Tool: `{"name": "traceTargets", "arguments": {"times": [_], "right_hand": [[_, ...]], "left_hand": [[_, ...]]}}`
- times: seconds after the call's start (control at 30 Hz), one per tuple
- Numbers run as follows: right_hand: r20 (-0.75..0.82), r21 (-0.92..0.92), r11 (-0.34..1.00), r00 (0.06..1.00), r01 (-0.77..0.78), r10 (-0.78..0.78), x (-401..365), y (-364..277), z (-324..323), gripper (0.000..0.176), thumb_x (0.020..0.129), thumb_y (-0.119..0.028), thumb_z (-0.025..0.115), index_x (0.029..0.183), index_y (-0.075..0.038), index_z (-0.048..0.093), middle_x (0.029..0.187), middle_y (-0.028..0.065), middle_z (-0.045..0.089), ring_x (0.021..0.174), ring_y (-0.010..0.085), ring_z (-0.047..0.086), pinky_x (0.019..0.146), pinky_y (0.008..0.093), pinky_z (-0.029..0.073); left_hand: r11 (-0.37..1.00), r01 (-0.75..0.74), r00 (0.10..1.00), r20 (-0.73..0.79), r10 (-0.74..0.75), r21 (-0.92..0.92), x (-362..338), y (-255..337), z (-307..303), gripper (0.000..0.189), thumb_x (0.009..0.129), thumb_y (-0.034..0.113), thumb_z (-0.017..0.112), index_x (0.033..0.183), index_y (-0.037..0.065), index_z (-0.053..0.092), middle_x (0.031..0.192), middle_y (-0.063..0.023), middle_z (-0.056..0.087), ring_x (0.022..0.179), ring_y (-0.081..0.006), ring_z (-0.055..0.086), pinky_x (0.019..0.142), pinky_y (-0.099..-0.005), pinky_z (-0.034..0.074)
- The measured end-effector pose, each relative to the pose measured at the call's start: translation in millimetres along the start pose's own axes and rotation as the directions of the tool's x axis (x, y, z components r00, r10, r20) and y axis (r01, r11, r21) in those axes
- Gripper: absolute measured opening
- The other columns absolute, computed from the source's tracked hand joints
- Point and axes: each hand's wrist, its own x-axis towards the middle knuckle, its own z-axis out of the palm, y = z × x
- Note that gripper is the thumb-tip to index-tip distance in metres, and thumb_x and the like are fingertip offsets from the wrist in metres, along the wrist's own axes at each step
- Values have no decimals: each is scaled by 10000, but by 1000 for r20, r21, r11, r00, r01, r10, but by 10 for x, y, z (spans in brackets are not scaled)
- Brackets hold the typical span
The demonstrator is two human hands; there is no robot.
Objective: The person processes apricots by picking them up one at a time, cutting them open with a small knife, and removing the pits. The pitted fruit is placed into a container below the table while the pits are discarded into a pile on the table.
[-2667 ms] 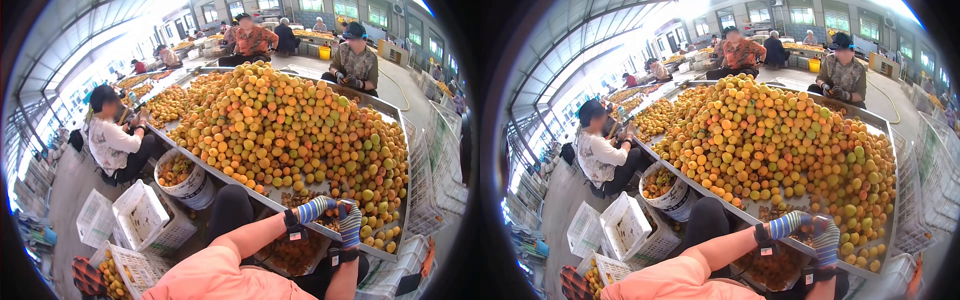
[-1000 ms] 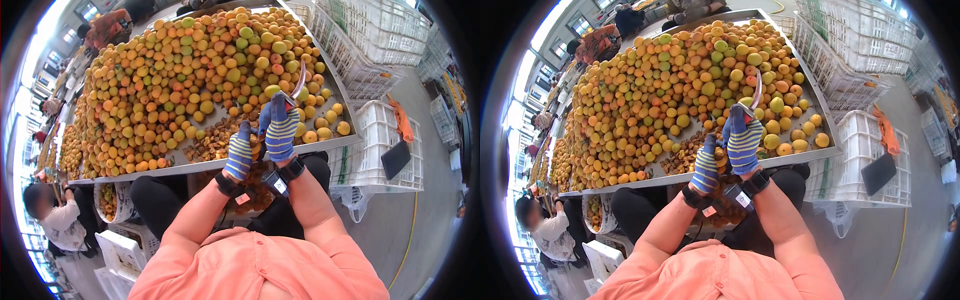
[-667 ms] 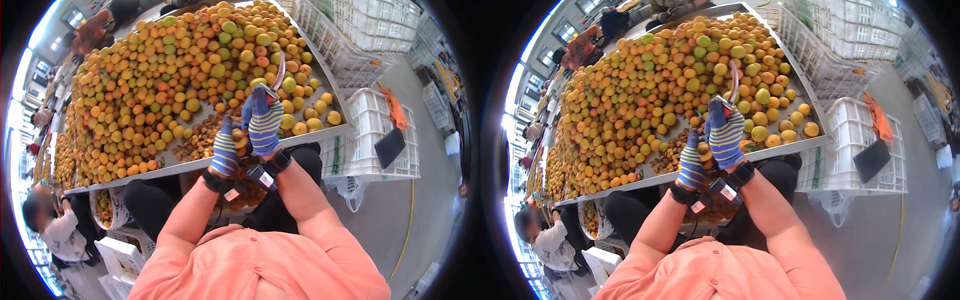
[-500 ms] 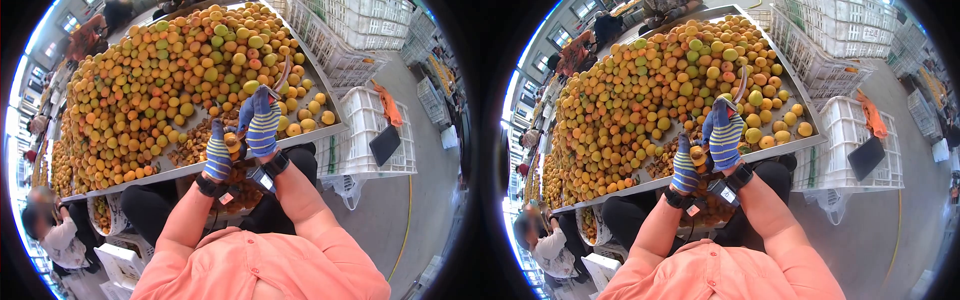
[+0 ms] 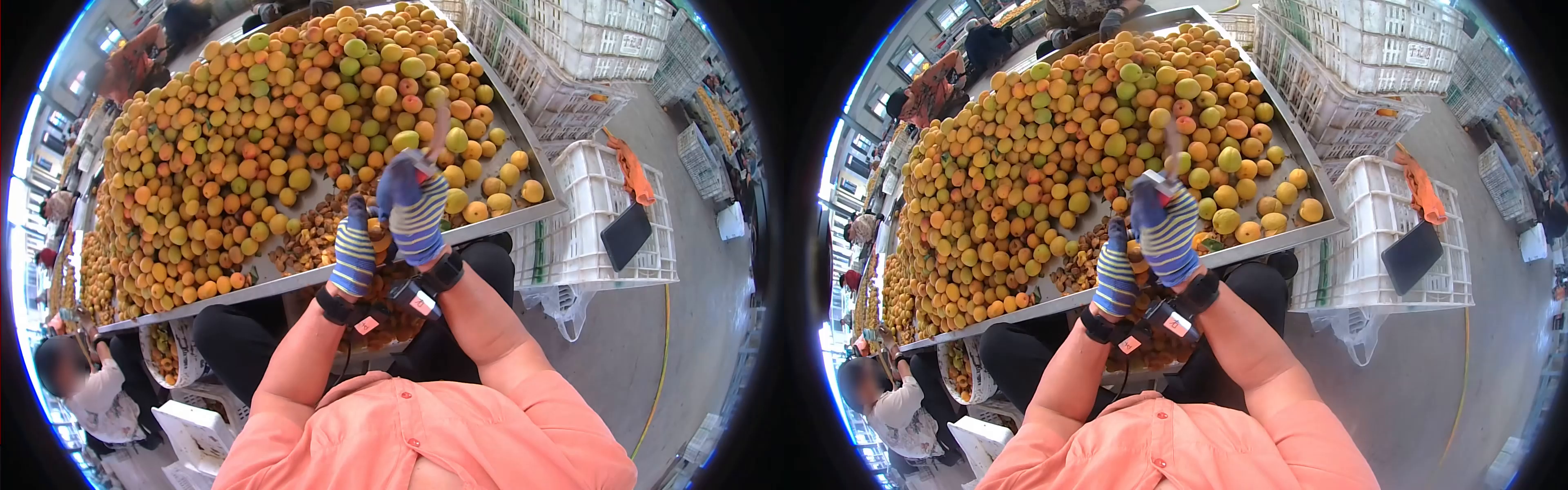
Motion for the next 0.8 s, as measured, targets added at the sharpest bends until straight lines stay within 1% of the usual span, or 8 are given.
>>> {"name": "traceTargets", "arguments": {"times": [0.1,0.27,0.43,0.47,0.57,0.7,0.73,0.8], "right_hand": [[81,290,942,985,-169,152,129,-6,-210,380,955,-367,508,706,-81,510,551,-18,486,466,65,431,436,238,315],[-21,74,994,997,-78,80,63,-58,-70,360,949,-370,524,728,-87,529,535,-47,468,458,42,418,430,218,287],[6,119,975,982,-189,190,106,-22,-70,381,951,-373,521,704,-83,518,524,-44,456,451,46,413,424,221,283],[-10,139,976,985,-168,170,148,90,-91,414,948,-396,521,646,-123,450,504,-50,400,422,53,367,401,237,258],[75,435,833,935,-343,346,202,237,-152,452,944,-421,521,602,-178,354,487,-59,311,396,62,292,380,250,210],[61,584,680,860,-442,507,229,358,-174,447,944,-431,513,606,-199,335,478,-73,240,360,80,240,341,263,197],[261,719,455,811,-526,524,263,499,-249,468,934,-468,511,598,-215,305,487,-75,215,369,87,214,355,281,179],[178,675,528,808,-516,562,234,451,-183,467,927,-490,510,596,-233,304,490,-83,195,374,83,205,363,269,179]], "left_hand": [[999,-18,998,-61,16,-35,-4,40,122,562,930,580,405,825,72,621,638,-11,575,479,-96,515,424,-216,383],[996,-60,995,-81,64,59,115,-87,76,569,930,574,413,804,61,626,656,-15,588,516,-103,542,458,-215,411],[986,159,947,290,-140,-43,116,35,-175,571,931,575,407,796,68,634,658,-12,589,520,-96,544,451,-207,405],[996,60,998,29,-62,58,131,-61,-76,566,927,578,413,828,69,640,642,-8,582,490,-95,529,421,-207,386],[992,-17,991,-132,34,124,77,-34,112,577,903,633,397,756,113,598,509,16,503,360,-82,395,335,-208,254],[999,-11,996,-85,15,50,137,-83,-29,560,904,602,439,910,74,626,673,-23,601,503,-116,551,398,-215,370],[991,89,995,59,-83,-101,268,-163,-271,556,899,572,481,979,42,627,770,-52,644,582,-147,603,470,-240,464],[974,70,997,38,-64,-216,443,-360,-407,550,897,552,503,1004,25,621,805,-68,656,631,-164,622,533,-259,508]]}}
